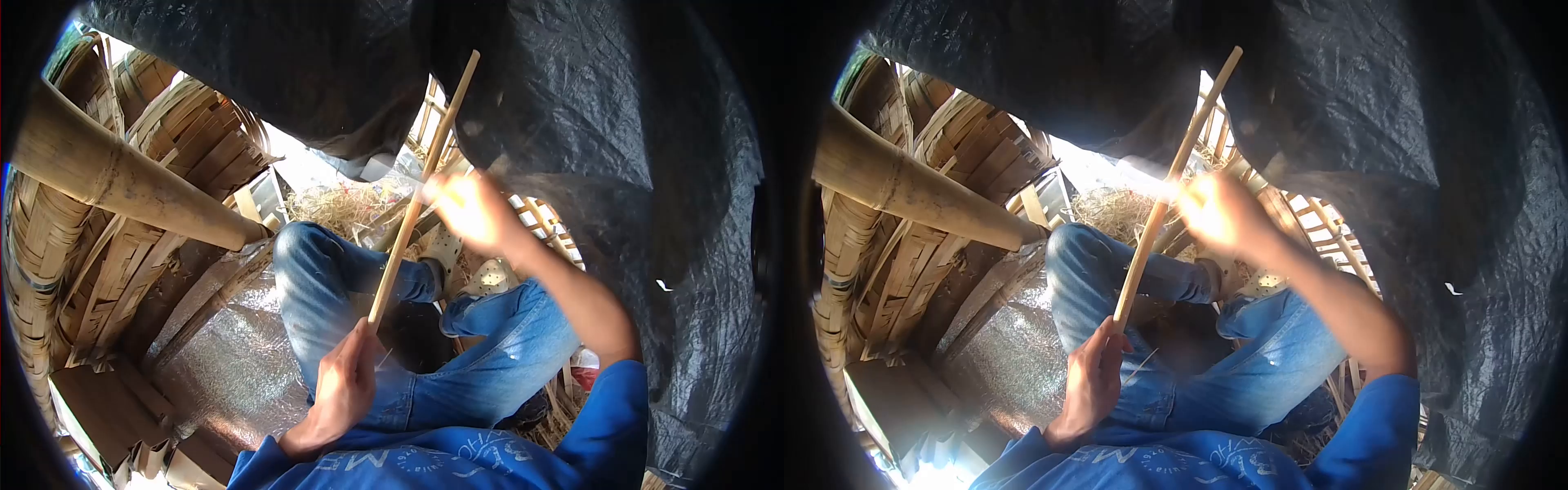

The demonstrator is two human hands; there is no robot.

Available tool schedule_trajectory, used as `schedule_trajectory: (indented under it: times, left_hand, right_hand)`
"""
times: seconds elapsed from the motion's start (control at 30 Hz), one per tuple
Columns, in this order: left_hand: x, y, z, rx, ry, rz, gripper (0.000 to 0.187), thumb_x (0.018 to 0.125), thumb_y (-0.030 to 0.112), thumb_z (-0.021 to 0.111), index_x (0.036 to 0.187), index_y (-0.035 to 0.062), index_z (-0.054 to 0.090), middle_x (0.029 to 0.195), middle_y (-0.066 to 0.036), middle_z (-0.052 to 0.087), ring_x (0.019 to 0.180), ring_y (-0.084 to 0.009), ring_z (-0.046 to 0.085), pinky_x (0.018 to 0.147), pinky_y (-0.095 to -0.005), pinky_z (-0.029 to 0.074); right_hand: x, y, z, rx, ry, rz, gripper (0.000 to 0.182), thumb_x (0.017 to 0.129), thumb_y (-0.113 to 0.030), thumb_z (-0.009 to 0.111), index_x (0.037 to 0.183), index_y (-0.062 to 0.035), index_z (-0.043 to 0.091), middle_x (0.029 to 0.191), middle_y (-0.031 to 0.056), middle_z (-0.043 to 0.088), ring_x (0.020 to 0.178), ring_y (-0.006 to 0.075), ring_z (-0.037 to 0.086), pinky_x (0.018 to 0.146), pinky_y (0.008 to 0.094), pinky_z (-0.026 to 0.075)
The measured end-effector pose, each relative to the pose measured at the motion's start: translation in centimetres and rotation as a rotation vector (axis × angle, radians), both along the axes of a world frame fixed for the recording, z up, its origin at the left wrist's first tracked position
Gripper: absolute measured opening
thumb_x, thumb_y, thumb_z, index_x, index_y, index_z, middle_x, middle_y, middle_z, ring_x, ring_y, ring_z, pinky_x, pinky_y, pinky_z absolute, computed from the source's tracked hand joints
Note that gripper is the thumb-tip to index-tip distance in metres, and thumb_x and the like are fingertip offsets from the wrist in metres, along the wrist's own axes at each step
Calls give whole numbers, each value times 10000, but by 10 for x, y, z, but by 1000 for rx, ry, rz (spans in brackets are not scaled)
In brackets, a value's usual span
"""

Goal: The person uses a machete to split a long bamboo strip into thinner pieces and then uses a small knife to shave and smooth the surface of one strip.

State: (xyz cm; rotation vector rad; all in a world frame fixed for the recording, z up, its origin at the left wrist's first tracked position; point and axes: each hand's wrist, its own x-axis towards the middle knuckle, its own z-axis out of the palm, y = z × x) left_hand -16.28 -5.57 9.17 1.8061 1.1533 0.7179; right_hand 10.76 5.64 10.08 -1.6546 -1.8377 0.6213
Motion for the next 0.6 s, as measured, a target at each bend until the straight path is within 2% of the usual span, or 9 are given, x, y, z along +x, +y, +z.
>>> schedule_trajectory:
  times: [0.03, 0.1, 0.13, 0.17, 0.23, 0.3, 0.47, 0.57, 0.6]
  left_hand:
    - [1, 3, 3, -19, -24, 11, 239, 933, -10, 490, 1168, -32, 525, 769, -123, 626, 584, -188, 592, 526, -301, 447]
    - [4, 5, 11, -65, -39, -6, 226, 937, -2, 486, 1158, -11, 534, 768, -113, 623, 592, -163, 580, 530, -290, 441]
    - [8, 7, 12, -82, -47, 8, 215, 939, -2, 484, 1148, -10, 534, 764, -111, 621, 587, -162, 573, 527, -293, 438]
    - [9, 7, 12, -111, -51, 24, 204, 940, -2, 483, 1137, -8, 535, 760, -109, 619, 583, -160, 567, 523, -296, 436]
    - [5, 8, 7, -65, -69, 13, 211, 955, 32, 478, 1153, -5, 537, 713, -84, 590, 556, -119, 522, 497, -276, 405]
    - [1, 9, 18, -328, -91, -1, 244, 983, 118, 484, 1187, -3, 544, 712, -36, 565, 546, -58, 470, 472, -219, 351]
    - [4, 13, 15, -687, -417, 50, 328, 992, 221, 504, 1230, -3, 537, 766, 7, 555, 535, -9, 393, 456, -165, 287]
    - [0, 15, 15, -781, -490, 83, 343, 988, 228, 514, 1245, 0, 524, 787, 9, 554, 519, -4, 351, 442, -165, 265]
    - [-2, 15, 18, -798, -518, 98, 340, 988, 225, 514, 1243, -1, 524, 783, 10, 551, 517, -2, 348, 439, -164, 256]
  right_hand:
    - [-2, 1, 10, -4, 5, -2, 418, 962, -312, 501, 693, -10, 608, 476, 106, 516, 447, 201, 534, 467, 367, 418]
    - [-5, 2, 47, -268, -18, -237, 398, 989, -244, 470, 726, 15, 620, 508, 145, 534, 476, 179, 548, 463, 306, 404]
    - [-4, -11, -9, 109, -110, 43, 366, 971, -258, 520, 752, 9, 643, 522, 165, 553, 481, 207, 570, 469, 329, 411]
    - [-36, -37, 9, 101, -97, 125, 333, 942, -261, 578, 751, 3, 645, 536, 177, 558, 480, 221, 573, 479, 356, 415]
    - [-40, -36, 9, 199, -63, 181, 469, 946, -396, 504, 696, -16, 620, 531, 151, 567, 575, 331, 629, 609, 421, 497]
    - [-4, 3, 42, -326, -43, -219, 488, 973, -381, 459, 692, -13, 613, 485, 121, 523, 504, 255, 588, 550, 393, 459]
    - [-6, -15, 6, -18, -6, 25, 354, 959, -273, 530, 753, 0, 623, 481, 73, 503, 448, 151, 478, 490, 316, 406]
    - [-14, -15, 12, -129, 41, 27, 412, 952, -337, 517, 677, -45, 610, 528, 107, 590, 513, 256, 624, 510, 391, 471]
    - [-1, 3, 43, -313, 39, -253, 449, 980, -328, 463, 663, -40, 598, 469, 85, 536, 414, 221, 547, 452, 379, 428]
